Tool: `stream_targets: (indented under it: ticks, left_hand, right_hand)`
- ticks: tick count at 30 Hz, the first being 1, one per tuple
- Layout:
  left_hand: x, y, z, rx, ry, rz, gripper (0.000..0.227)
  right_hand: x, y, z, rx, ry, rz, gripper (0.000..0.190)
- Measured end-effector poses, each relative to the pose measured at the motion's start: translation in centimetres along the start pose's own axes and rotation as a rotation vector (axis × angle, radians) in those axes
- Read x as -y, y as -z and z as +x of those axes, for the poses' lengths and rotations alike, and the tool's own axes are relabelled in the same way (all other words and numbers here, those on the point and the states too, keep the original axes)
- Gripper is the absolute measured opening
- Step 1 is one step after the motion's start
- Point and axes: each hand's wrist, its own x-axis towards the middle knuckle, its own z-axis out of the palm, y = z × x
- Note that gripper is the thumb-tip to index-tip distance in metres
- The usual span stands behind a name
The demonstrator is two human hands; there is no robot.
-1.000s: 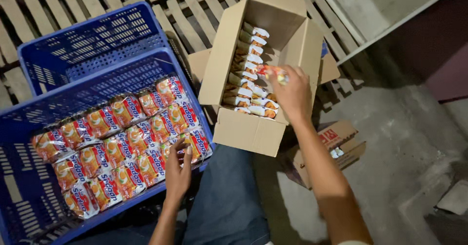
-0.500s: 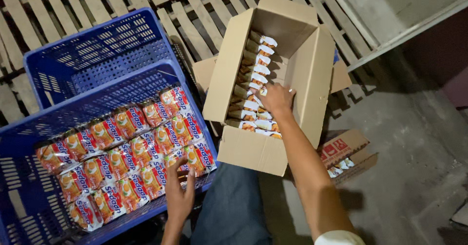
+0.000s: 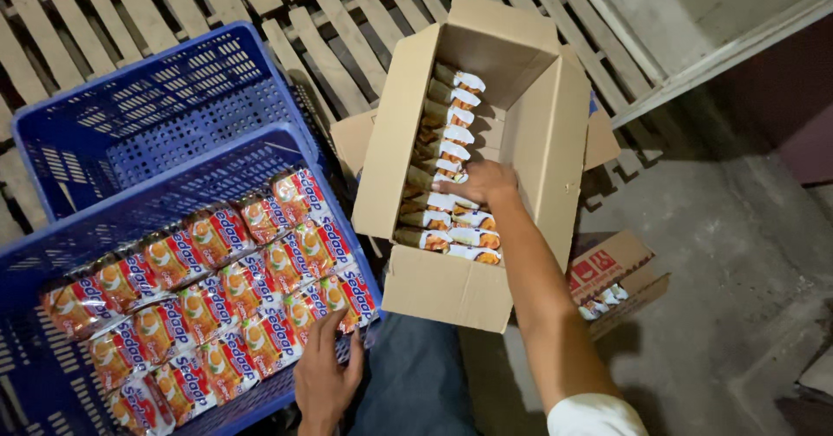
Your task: The person transfers small packaged items from a blue plastic crate into a cardboard box. They pick up the items one by one and place them upright in rows inside the box.
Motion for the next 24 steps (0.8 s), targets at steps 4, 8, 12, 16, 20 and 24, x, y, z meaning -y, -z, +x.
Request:
stream_targets:
  ticks: [4,8,12,16,20,24]
  left_hand:
    - [0.1,-0.2,0.2,0.027,0.045,-0.005,0.046]
    - [-0.2,0.0,0.1,-0.046,-0.040,-0.016,0.039]
    - [0.2,-0.4,0.2,-0.081,-0.052,-0.024,0.039]
    - [0.2,-0.4,0.1,-0.067,-0.043,-0.014,0.038]
    - [0.2,-0.2,0.1,-0.088,-0.076,-0.039,0.038]
    - [0.0,-0.3,0.0,-0.097,-0.075,-0.038,0.036]
  right_hand:
    - [-0.7,0.4,0.4,0.110,-0.008,0.201,0.134]
    - [-0.8,0.8,0.1,0.123,-0.035,0.250,0.134]
    - [-0.8,0.6,0.8,0.150,-0.042,0.218,0.139]
    - [-1.1,-0.1,1.8,0.120,-0.020,0.174,0.137]
    - [-0.6,0.4,1.0,0.119,-0.052,0.220,0.138]
    - [-0.5,0.3,-0.2,0.079,-0.044,0.250,0.131]
